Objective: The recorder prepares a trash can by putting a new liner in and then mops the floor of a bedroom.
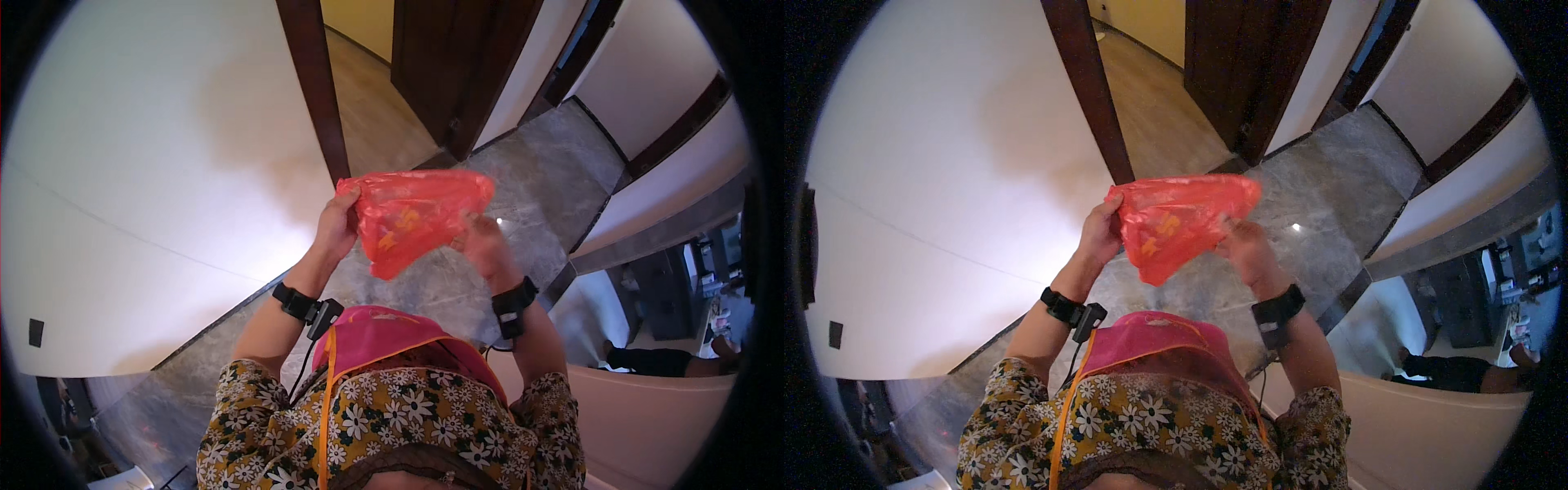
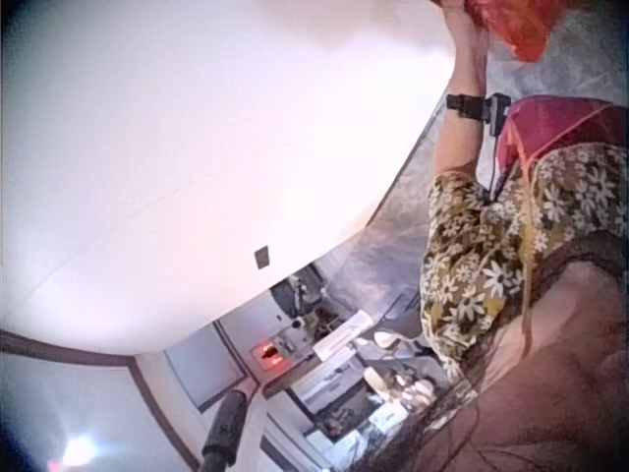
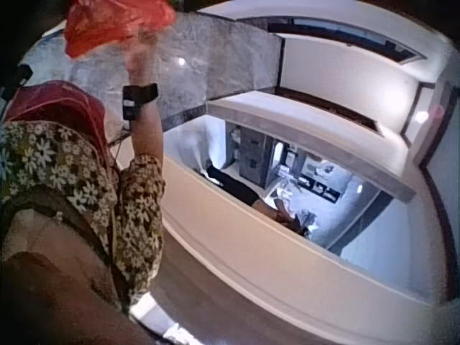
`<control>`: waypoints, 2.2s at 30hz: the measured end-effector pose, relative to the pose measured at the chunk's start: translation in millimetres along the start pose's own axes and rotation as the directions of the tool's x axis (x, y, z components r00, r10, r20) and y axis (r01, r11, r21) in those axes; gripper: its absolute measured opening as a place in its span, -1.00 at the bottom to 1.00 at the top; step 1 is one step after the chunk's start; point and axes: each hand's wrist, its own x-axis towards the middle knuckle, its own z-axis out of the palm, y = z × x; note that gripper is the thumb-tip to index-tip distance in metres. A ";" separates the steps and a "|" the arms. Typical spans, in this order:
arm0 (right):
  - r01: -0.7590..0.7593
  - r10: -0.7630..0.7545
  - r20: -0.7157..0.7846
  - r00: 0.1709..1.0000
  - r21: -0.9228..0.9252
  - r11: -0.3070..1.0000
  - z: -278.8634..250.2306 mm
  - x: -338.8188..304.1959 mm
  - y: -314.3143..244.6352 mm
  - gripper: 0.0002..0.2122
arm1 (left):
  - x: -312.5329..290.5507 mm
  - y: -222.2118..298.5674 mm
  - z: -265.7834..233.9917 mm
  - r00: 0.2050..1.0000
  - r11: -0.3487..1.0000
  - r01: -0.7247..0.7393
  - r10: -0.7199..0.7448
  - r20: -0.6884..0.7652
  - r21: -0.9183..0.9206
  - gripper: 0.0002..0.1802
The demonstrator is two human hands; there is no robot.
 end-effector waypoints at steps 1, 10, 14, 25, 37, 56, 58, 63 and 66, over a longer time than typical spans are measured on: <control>-0.106 0.119 -0.010 0.993 0.385 0.917 12.3 -2.8 -8.2 -0.80 | -0.4 -0.7 1.4 1.000 1.000 -0.007 0.007 -0.008 0.000 -0.68; -0.169 0.123 0.117 0.985 0.585 0.793 -27.8 18.4 10.5 -0.82 | -40.1 38.5 -37.8 0.982 0.929 -0.163 0.184 -0.034 0.332 -0.76; -0.205 0.077 0.248 0.966 0.544 0.814 -7.1 24.2 -6.8 -0.83 | -74.6 41.2 -32.5 0.971 0.985 -0.152 0.165 -0.173 0.084 -0.63; 0.139 -0.089 -0.110 0.990 0.640 0.756 3.3 27.1 -22.0 -0.89 | -89.9 35.6 -18.4 0.893 0.751 -0.136 0.375 -0.248 0.647 -0.74; -0.062 0.131 -0.084 0.988 0.554 0.830 -6.4 -13.9 -1.5 -0.91 | -66.8 28.3 -0.6 0.751 0.130 -0.274 0.648 0.128 0.953 -0.83; -0.157 0.255 -0.245 0.935 0.360 0.920 42.6 17.0 11.6 -0.71 | 55.5 -20.3 -23.9 0.906 0.586 -0.144 -0.246 0.344 0.798 -0.88; -0.250 0.450 -0.368 0.814 0.476 0.843 27.9 22.0 6.1 -0.81 | 72.3 -7.7 -13.7 0.931 0.655 -0.116 -0.189 0.311 0.746 -0.90; 0.012 0.280 -0.536 0.797 0.477 0.879 -2.5 50.4 81.9 -0.81 | 154.7 -12.8 -88.4 0.976 0.742 0.218 -0.180 -0.125 0.634 -0.87; -0.017 0.345 -0.551 0.760 0.513 0.858 -33.0 53.3 58.4 -0.87 | 183.1 -23.2 -97.5 0.949 0.800 0.314 -0.251 -0.189 0.512 -0.83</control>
